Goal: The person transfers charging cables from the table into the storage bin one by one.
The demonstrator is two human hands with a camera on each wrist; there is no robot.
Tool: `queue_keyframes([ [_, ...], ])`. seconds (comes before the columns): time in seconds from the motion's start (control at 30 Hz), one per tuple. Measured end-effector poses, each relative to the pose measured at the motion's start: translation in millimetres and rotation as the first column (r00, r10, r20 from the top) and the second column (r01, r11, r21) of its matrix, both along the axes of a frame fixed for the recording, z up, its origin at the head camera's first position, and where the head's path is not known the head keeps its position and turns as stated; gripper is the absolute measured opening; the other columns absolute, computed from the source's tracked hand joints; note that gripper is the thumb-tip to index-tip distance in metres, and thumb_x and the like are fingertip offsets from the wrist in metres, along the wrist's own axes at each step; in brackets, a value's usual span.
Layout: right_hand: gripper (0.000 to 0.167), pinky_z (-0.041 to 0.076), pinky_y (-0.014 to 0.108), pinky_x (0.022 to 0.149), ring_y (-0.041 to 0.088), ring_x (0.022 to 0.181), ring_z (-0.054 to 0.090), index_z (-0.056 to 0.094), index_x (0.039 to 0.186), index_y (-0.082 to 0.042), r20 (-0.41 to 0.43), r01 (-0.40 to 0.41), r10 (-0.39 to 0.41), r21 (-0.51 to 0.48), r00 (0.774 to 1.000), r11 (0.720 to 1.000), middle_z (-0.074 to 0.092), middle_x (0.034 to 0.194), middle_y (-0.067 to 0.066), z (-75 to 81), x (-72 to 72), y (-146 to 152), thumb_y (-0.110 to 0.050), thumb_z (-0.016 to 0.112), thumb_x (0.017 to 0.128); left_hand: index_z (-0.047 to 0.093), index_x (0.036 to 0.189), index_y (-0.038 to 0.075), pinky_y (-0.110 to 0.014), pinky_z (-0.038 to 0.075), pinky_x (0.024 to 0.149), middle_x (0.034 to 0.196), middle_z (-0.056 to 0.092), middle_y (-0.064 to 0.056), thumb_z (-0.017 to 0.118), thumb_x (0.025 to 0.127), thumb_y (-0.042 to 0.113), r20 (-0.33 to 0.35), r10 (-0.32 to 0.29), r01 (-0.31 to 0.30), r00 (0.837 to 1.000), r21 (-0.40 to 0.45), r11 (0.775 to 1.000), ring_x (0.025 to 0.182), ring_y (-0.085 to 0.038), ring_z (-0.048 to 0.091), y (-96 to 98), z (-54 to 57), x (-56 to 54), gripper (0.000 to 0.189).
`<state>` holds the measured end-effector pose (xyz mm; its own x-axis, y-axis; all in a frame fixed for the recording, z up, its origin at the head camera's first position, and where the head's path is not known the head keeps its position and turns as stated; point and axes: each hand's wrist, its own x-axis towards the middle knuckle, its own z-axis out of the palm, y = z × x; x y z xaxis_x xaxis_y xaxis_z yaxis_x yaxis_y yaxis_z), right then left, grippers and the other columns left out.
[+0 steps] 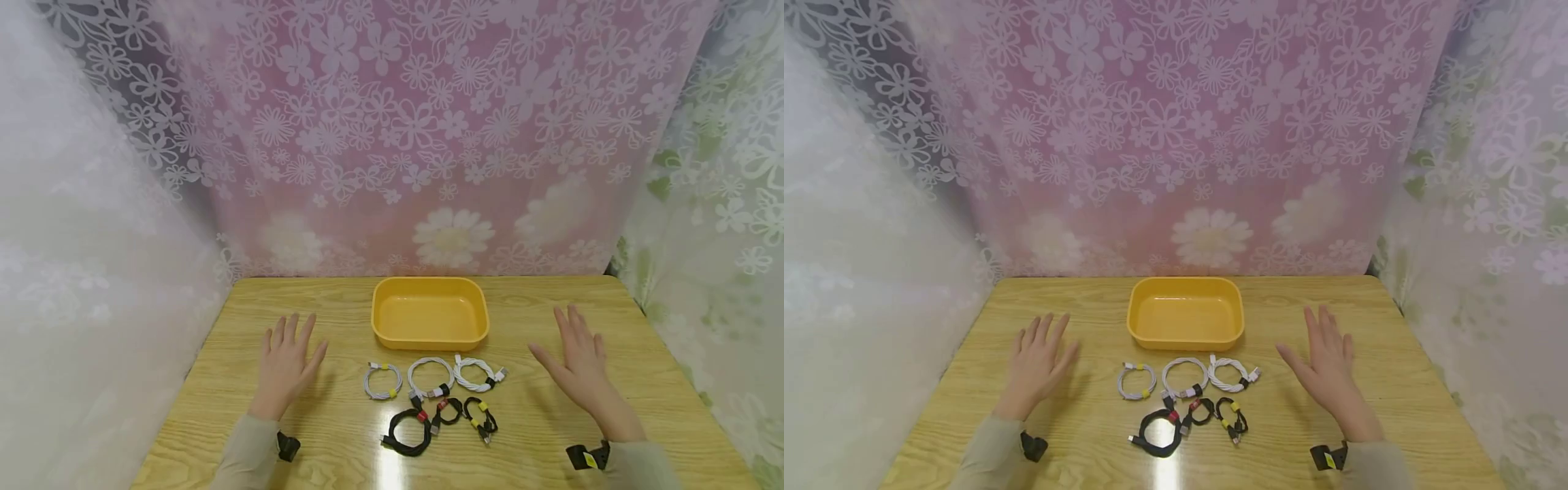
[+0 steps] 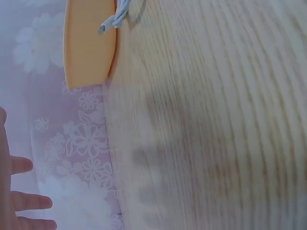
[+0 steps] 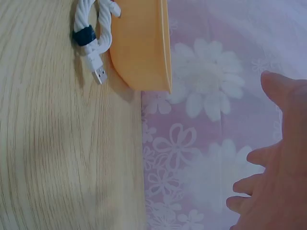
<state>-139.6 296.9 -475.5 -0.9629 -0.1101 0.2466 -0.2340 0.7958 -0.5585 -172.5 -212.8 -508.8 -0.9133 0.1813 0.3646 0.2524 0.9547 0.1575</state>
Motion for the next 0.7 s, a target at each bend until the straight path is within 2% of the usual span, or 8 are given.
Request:
queue_keyframes([
  [0.23, 0.079, -0.006, 0.071, 0.107, 0.054, 0.143, 0.007, 0.012, 0.157, 0.001, -0.034, -0.022, 0.018, -0.105, 0.999, 0.994, 0.008, 0.158, 0.034, -3.3, -12.4, -7.2, -0.031, 0.056, 0.1, 0.043, 0.149, 0.016, -0.062, 0.025, 0.108, 0.146, 0.044, -0.022, 0.044, 0.1, 0.055, 0.014, -0.004, 0.004, 1.0, -0.008, 1.0, 0.135, -0.044, 0.038, 9.9, 2.9, -8.0, 0.063],
  [0.43, 0.076, -0.002, 0.067, 0.111, 0.055, 0.142, 0.012, 0.013, 0.156, 0.003, -0.024, -0.011, 0.006, -0.188, 1.0, 0.982, 0.013, 0.157, 0.034, -3.6, -17.7, -15.6, -0.028, 0.055, 0.101, 0.05, 0.143, 0.01, -0.058, 0.035, 0.101, 0.133, 0.055, -0.021, 0.044, 0.101, 0.05, -0.096, -0.052, 0.051, 0.994, -0.021, 0.998, 0.121, -0.041, 0.05, 19.8, 3.5, -17.6, 0.058],
  [0.53, 0.075, 0.008, 0.068, 0.11, 0.053, 0.143, 0.014, 0.014, 0.157, 0.0, -0.002, 0.012, -0.013, -0.235, 1.0, 0.972, 0.017, 0.157, 0.032, -5.8, -20.3, -21.0, -0.03, 0.055, 0.102, 0.053, 0.139, 0.008, -0.057, 0.039, 0.097, 0.127, 0.058, -0.02, 0.04, 0.102, 0.048, -0.141, -0.082, 0.08, 0.987, -0.024, 0.997, 0.115, -0.041, 0.053, 24.7, 3.1, -23.3, 0.056],
  [0.7, 0.072, 0.024, 0.072, 0.102, 0.053, 0.14, 0.023, 0.019, 0.156, 0.0, 0.023, 0.038, -0.032, -0.298, 0.999, 0.954, 0.024, 0.156, 0.031, -12.1, -23.2, -31.4, -0.03, 0.055, 0.102, 0.056, 0.133, 0.006, -0.056, 0.041, 0.093, 0.123, 0.061, -0.019, 0.04, 0.102, 0.045, -0.179, -0.109, 0.104, 0.978, -0.039, 0.994, 0.11, -0.04, 0.056, 32.4, 2.6, -33.3, 0.053],
])
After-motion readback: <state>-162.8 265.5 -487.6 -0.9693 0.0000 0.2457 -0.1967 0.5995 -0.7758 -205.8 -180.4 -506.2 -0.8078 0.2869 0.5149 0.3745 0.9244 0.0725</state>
